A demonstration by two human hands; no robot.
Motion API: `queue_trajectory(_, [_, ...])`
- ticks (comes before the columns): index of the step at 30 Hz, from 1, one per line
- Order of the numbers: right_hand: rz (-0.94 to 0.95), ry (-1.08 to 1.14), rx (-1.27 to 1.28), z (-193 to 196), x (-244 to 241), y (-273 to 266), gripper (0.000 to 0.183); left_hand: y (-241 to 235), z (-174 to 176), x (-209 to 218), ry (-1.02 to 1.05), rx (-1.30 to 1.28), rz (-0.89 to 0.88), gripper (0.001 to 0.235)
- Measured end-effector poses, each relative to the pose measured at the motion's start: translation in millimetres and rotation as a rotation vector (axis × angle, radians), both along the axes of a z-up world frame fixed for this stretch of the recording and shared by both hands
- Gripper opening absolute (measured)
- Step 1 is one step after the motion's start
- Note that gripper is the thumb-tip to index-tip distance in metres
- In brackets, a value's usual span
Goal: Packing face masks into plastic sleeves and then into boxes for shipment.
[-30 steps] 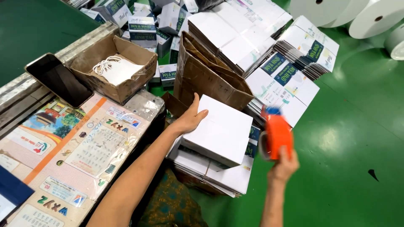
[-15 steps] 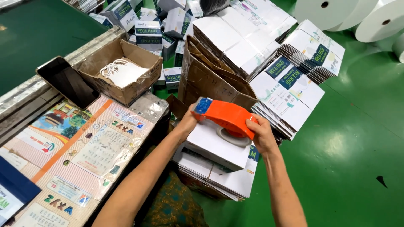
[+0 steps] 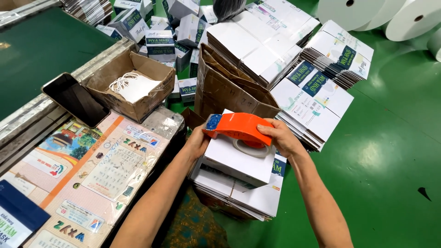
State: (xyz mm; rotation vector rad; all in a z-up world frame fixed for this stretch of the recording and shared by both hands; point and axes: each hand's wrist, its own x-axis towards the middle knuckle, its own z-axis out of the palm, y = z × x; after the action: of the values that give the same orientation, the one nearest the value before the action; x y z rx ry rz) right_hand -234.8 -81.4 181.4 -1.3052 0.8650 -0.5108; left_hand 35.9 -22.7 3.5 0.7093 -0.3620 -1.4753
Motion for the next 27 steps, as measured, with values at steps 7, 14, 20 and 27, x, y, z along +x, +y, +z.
queue_trajectory(7, [-0.019, 0.042, -0.005, 0, 2, -1, 0.048, 24, 40, -15, -0.273, 0.013, 0.045, 0.024])
queue_trajectory(14, [0.006, 0.064, 0.001, 2, -1, -1, 0.049, 48, 29, -22, -0.548, 0.053, 0.143, 0.058])
queue_trajectory(20, [0.151, 0.172, -0.204, 21, -1, 4, 0.047, 89, 65, -38, -0.787, -0.243, 0.265, 0.086])
queue_trajectory(27, [0.126, 0.298, -0.263, 40, -46, 20, 0.050, 99, 95, -45, -0.795, -0.092, 0.256, 0.083])
